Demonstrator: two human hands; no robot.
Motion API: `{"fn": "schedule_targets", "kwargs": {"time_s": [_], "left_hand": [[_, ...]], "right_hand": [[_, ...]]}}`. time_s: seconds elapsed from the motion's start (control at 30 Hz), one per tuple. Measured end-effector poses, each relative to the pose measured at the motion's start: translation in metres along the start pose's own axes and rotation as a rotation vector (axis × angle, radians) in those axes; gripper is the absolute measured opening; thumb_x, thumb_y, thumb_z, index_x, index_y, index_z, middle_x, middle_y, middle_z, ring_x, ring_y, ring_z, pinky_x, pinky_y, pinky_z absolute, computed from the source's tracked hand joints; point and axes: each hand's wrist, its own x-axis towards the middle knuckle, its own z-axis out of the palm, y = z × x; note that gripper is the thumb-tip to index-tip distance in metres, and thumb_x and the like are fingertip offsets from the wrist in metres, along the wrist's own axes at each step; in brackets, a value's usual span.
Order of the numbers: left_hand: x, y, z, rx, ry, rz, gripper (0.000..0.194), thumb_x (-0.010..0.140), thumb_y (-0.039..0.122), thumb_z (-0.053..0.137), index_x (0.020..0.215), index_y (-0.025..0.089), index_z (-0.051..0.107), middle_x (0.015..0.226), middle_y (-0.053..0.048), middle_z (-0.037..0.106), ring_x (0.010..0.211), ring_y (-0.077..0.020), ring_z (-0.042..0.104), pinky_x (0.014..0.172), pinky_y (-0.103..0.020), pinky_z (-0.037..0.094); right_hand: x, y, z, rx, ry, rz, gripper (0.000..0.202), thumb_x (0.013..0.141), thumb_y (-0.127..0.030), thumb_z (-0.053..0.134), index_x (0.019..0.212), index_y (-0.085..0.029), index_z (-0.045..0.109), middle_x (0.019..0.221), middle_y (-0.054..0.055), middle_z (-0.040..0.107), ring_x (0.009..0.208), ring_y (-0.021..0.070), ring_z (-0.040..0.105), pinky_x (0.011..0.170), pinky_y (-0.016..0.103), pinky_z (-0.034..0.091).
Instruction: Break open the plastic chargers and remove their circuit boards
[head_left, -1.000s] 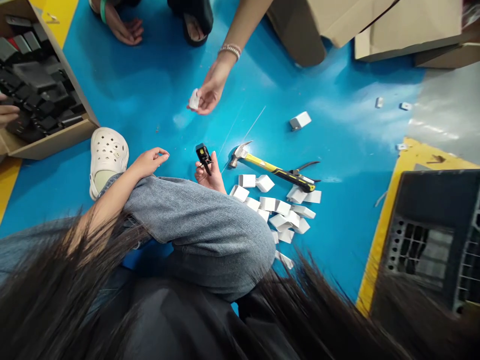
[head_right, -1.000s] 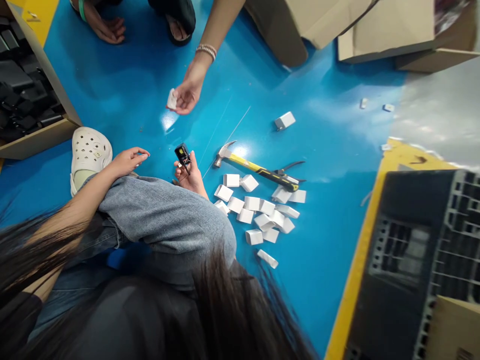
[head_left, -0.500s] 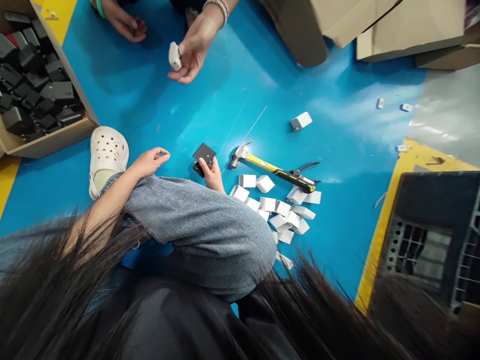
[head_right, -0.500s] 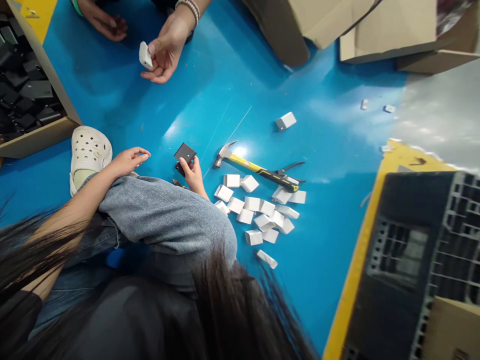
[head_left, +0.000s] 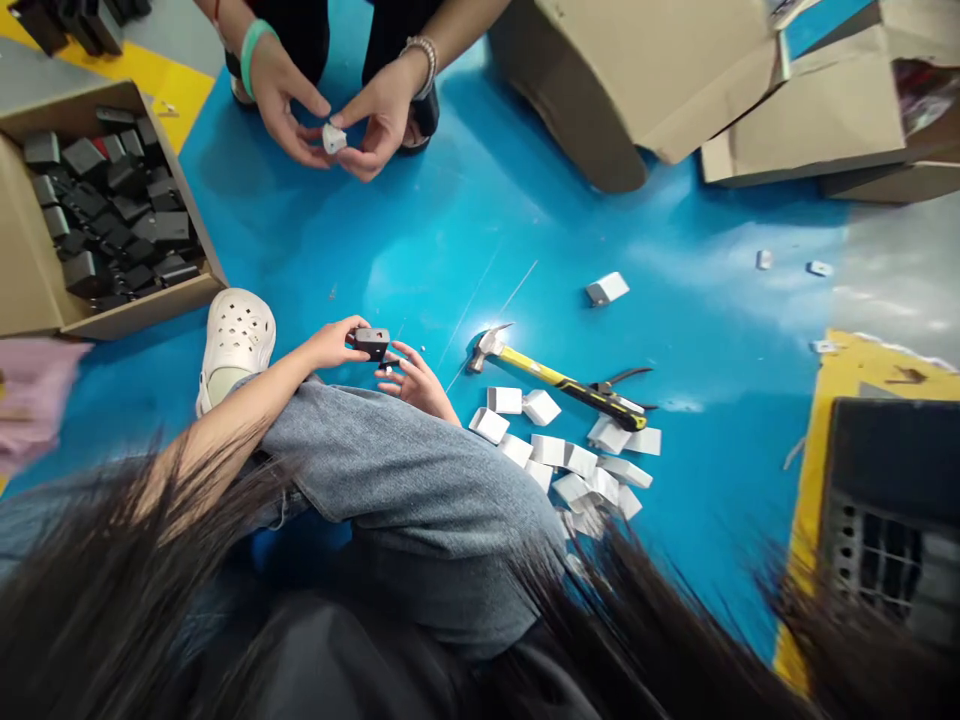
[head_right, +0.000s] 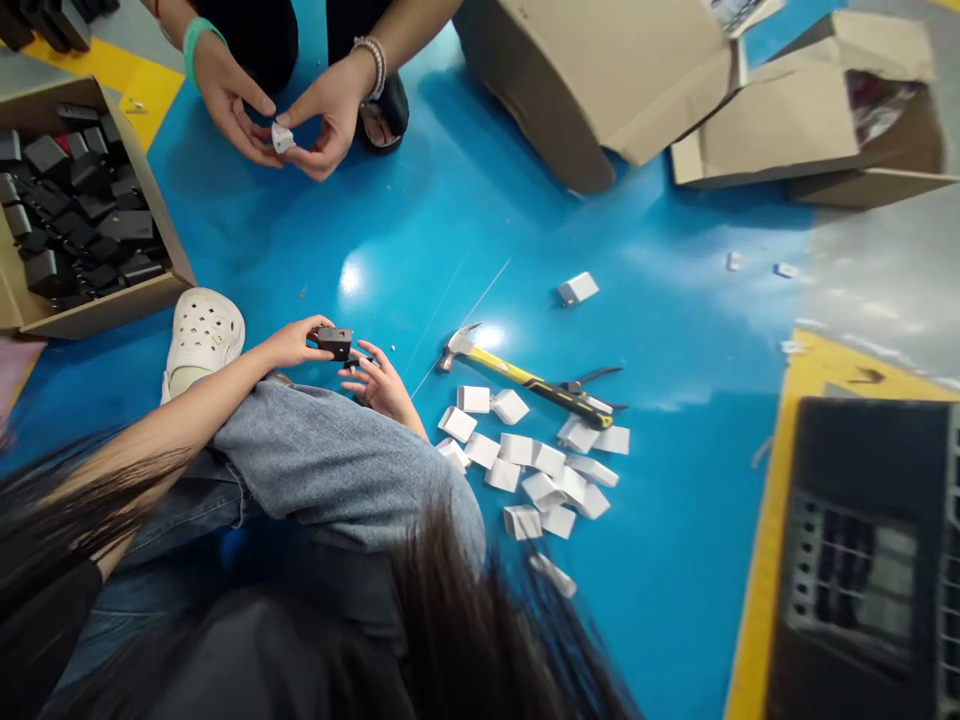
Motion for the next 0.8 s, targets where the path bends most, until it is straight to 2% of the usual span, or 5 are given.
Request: {"fn": "schedule_targets", "kwargs": {"time_s": [0.1, 0.23, 0.47, 0.63, 0.8], "left_hand": [[-0.002, -0.005, -0.002, 0.018, 0.045, -0.011, 0.049, 0.06, 0.029, 0.076, 0.105, 0.018, 0.059, 0.102, -0.004, 0.068, 0.093, -0.0202, 0.063, 0.087, -0.032, 0.046], [-0.002, -0.004, -0.002, 0.066, -0.011, -0.018, 0.047, 0.06, 0.026, 0.074, 0.105, 0.018, 0.061, 0.1, -0.004, 0.069, 0.095, -0.0215, 0.063, 0.087, -0.031, 0.046], [-0.001, -0.003, 0.004, 0.329, -0.116, 0.107, 0.04, 0.06, 0.012, 0.063, 0.1, 0.015, 0.066, 0.104, -0.009, 0.068, 0.101, -0.0258, 0.062, 0.09, -0.033, 0.047], [0.0, -0.01, 0.0, 0.144, 0.037, -0.108, 0.068, 0.059, 0.005, 0.065, 0.125, 0.015, 0.052, 0.119, -0.012, 0.063, 0.113, -0.0241, 0.06, 0.093, -0.034, 0.051], [-0.003, -0.012, -0.008, 0.137, 0.109, -0.169, 0.06, 0.068, 0.015, 0.071, 0.125, 0.017, 0.052, 0.116, -0.01, 0.064, 0.106, -0.0213, 0.063, 0.096, -0.036, 0.05]], "right_hand": [[0.005, 0.006, -0.005, -0.111, 0.053, -0.128, 0.07, 0.063, -0.039, 0.082, 0.125, -0.031, 0.05, 0.126, 0.003, 0.061, 0.09, 0.0152, 0.068, 0.078, 0.029, 0.056], [0.014, 0.012, -0.003, -0.526, 0.111, -0.283, 0.068, 0.076, -0.039, 0.065, 0.139, -0.029, 0.042, 0.134, 0.007, 0.054, 0.072, 0.0105, 0.059, 0.07, 0.028, 0.052], [0.022, 0.025, 0.013, -1.147, 0.145, -0.433, 0.063, 0.09, -0.046, 0.053, 0.147, -0.023, 0.04, 0.128, 0.012, 0.055, 0.104, 0.0239, 0.06, 0.083, 0.033, 0.051], [0.024, 0.02, 0.003, -1.29, 0.245, -0.436, 0.052, 0.093, -0.05, 0.049, 0.136, -0.021, 0.049, 0.121, 0.012, 0.059, 0.103, 0.0241, 0.06, 0.083, 0.033, 0.051], [0.014, -0.001, -0.004, -1.388, 0.459, -0.411, 0.049, 0.097, -0.047, 0.044, 0.135, -0.018, 0.049, 0.126, 0.015, 0.054, 0.102, 0.0239, 0.059, 0.079, 0.032, 0.05]]}}
